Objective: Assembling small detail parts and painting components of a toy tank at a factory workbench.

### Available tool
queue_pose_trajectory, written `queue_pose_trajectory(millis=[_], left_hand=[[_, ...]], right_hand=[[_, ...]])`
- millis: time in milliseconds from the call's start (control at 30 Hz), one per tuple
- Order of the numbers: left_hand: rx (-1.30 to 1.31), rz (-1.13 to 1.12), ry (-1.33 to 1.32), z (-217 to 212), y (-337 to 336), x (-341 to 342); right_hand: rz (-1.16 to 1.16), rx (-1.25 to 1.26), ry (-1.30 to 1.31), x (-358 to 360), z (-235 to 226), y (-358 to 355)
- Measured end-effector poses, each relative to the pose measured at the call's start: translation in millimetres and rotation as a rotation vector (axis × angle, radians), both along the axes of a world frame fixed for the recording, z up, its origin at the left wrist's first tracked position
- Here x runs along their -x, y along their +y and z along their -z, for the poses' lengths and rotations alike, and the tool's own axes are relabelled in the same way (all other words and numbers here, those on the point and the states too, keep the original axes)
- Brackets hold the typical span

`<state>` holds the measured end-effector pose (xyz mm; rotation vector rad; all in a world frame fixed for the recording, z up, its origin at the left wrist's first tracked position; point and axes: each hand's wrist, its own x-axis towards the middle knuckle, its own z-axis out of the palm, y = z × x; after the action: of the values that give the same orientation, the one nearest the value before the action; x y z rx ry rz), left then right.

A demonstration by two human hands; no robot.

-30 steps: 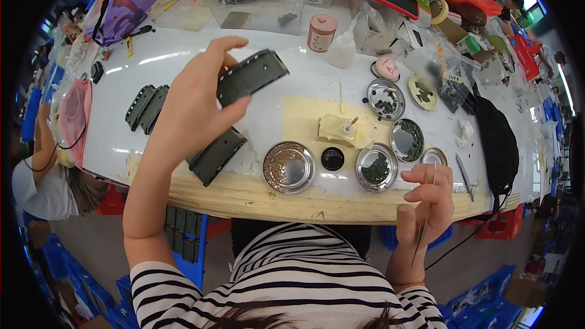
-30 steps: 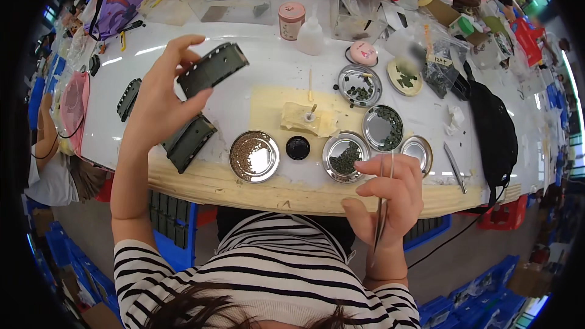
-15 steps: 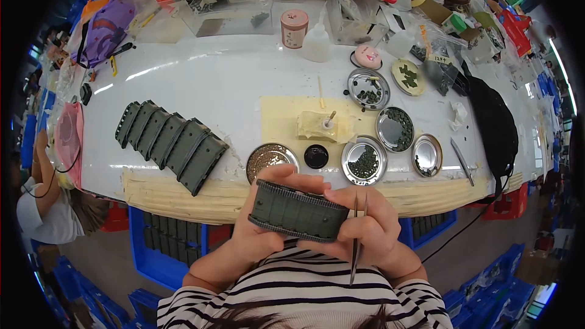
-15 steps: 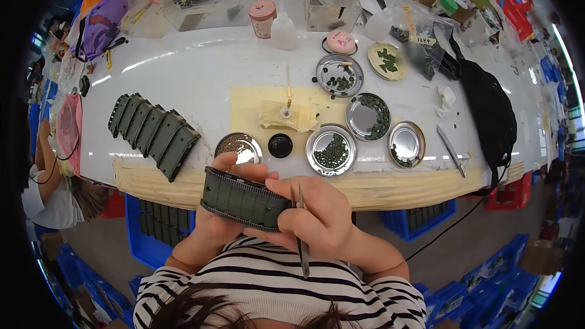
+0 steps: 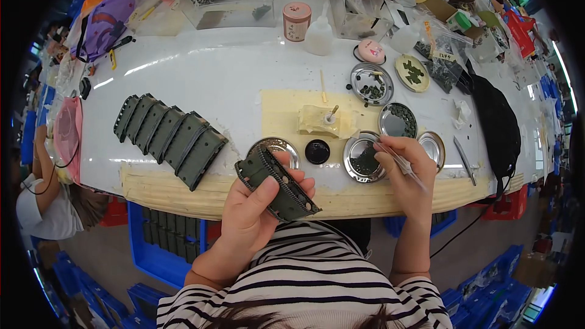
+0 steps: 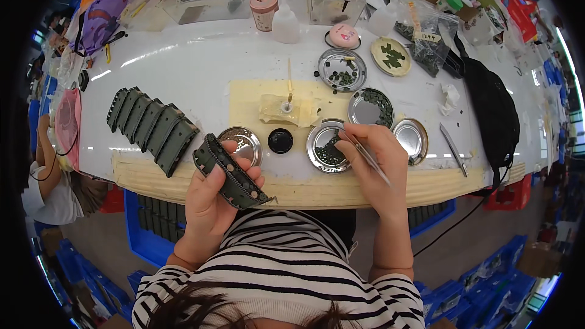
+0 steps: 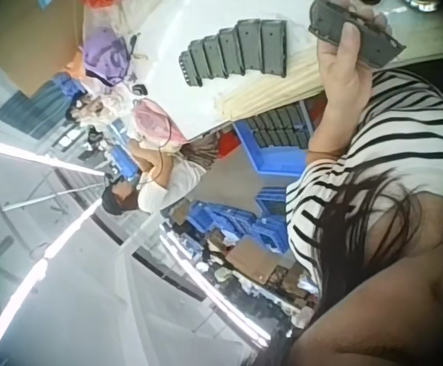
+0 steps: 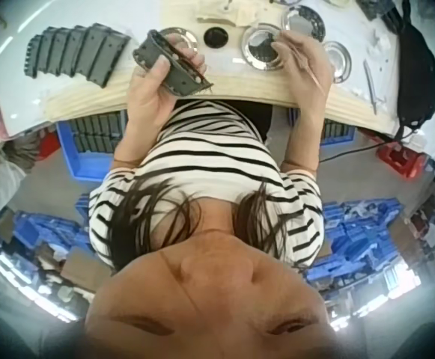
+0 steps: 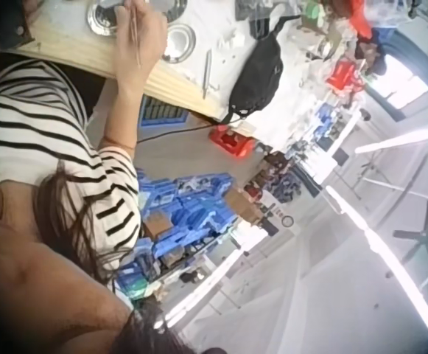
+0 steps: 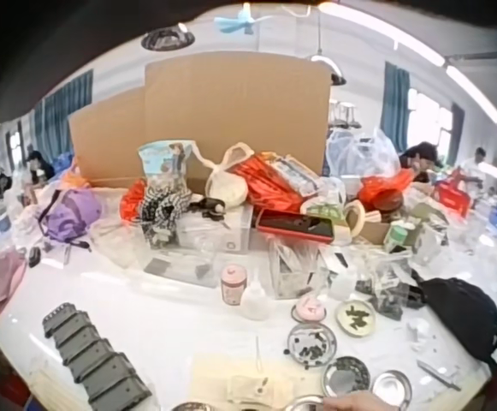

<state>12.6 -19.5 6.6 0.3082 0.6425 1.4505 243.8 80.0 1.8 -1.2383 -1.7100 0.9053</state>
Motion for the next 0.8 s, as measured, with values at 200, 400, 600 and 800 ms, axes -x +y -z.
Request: queue_pose_trajectory(millis=[200,400,600,800], left_hand=[[0.091,0.033,0.051,5,0,2],[-0.017,0.008,0.138,-7,4,-1],[-0.042,-0.001,0.201,-4,1,-4],[-0.077,0.106,0.267,-1,4,-4]], right_hand=[[-0.016,-0.178,-0.180,-2,3,10],[-0.002,-0.221,-0.257,0,4,10],[-0.009,-0.233,-0.267,0,5,11],[-0.010,-0.234,-0.146,1,1,8]])
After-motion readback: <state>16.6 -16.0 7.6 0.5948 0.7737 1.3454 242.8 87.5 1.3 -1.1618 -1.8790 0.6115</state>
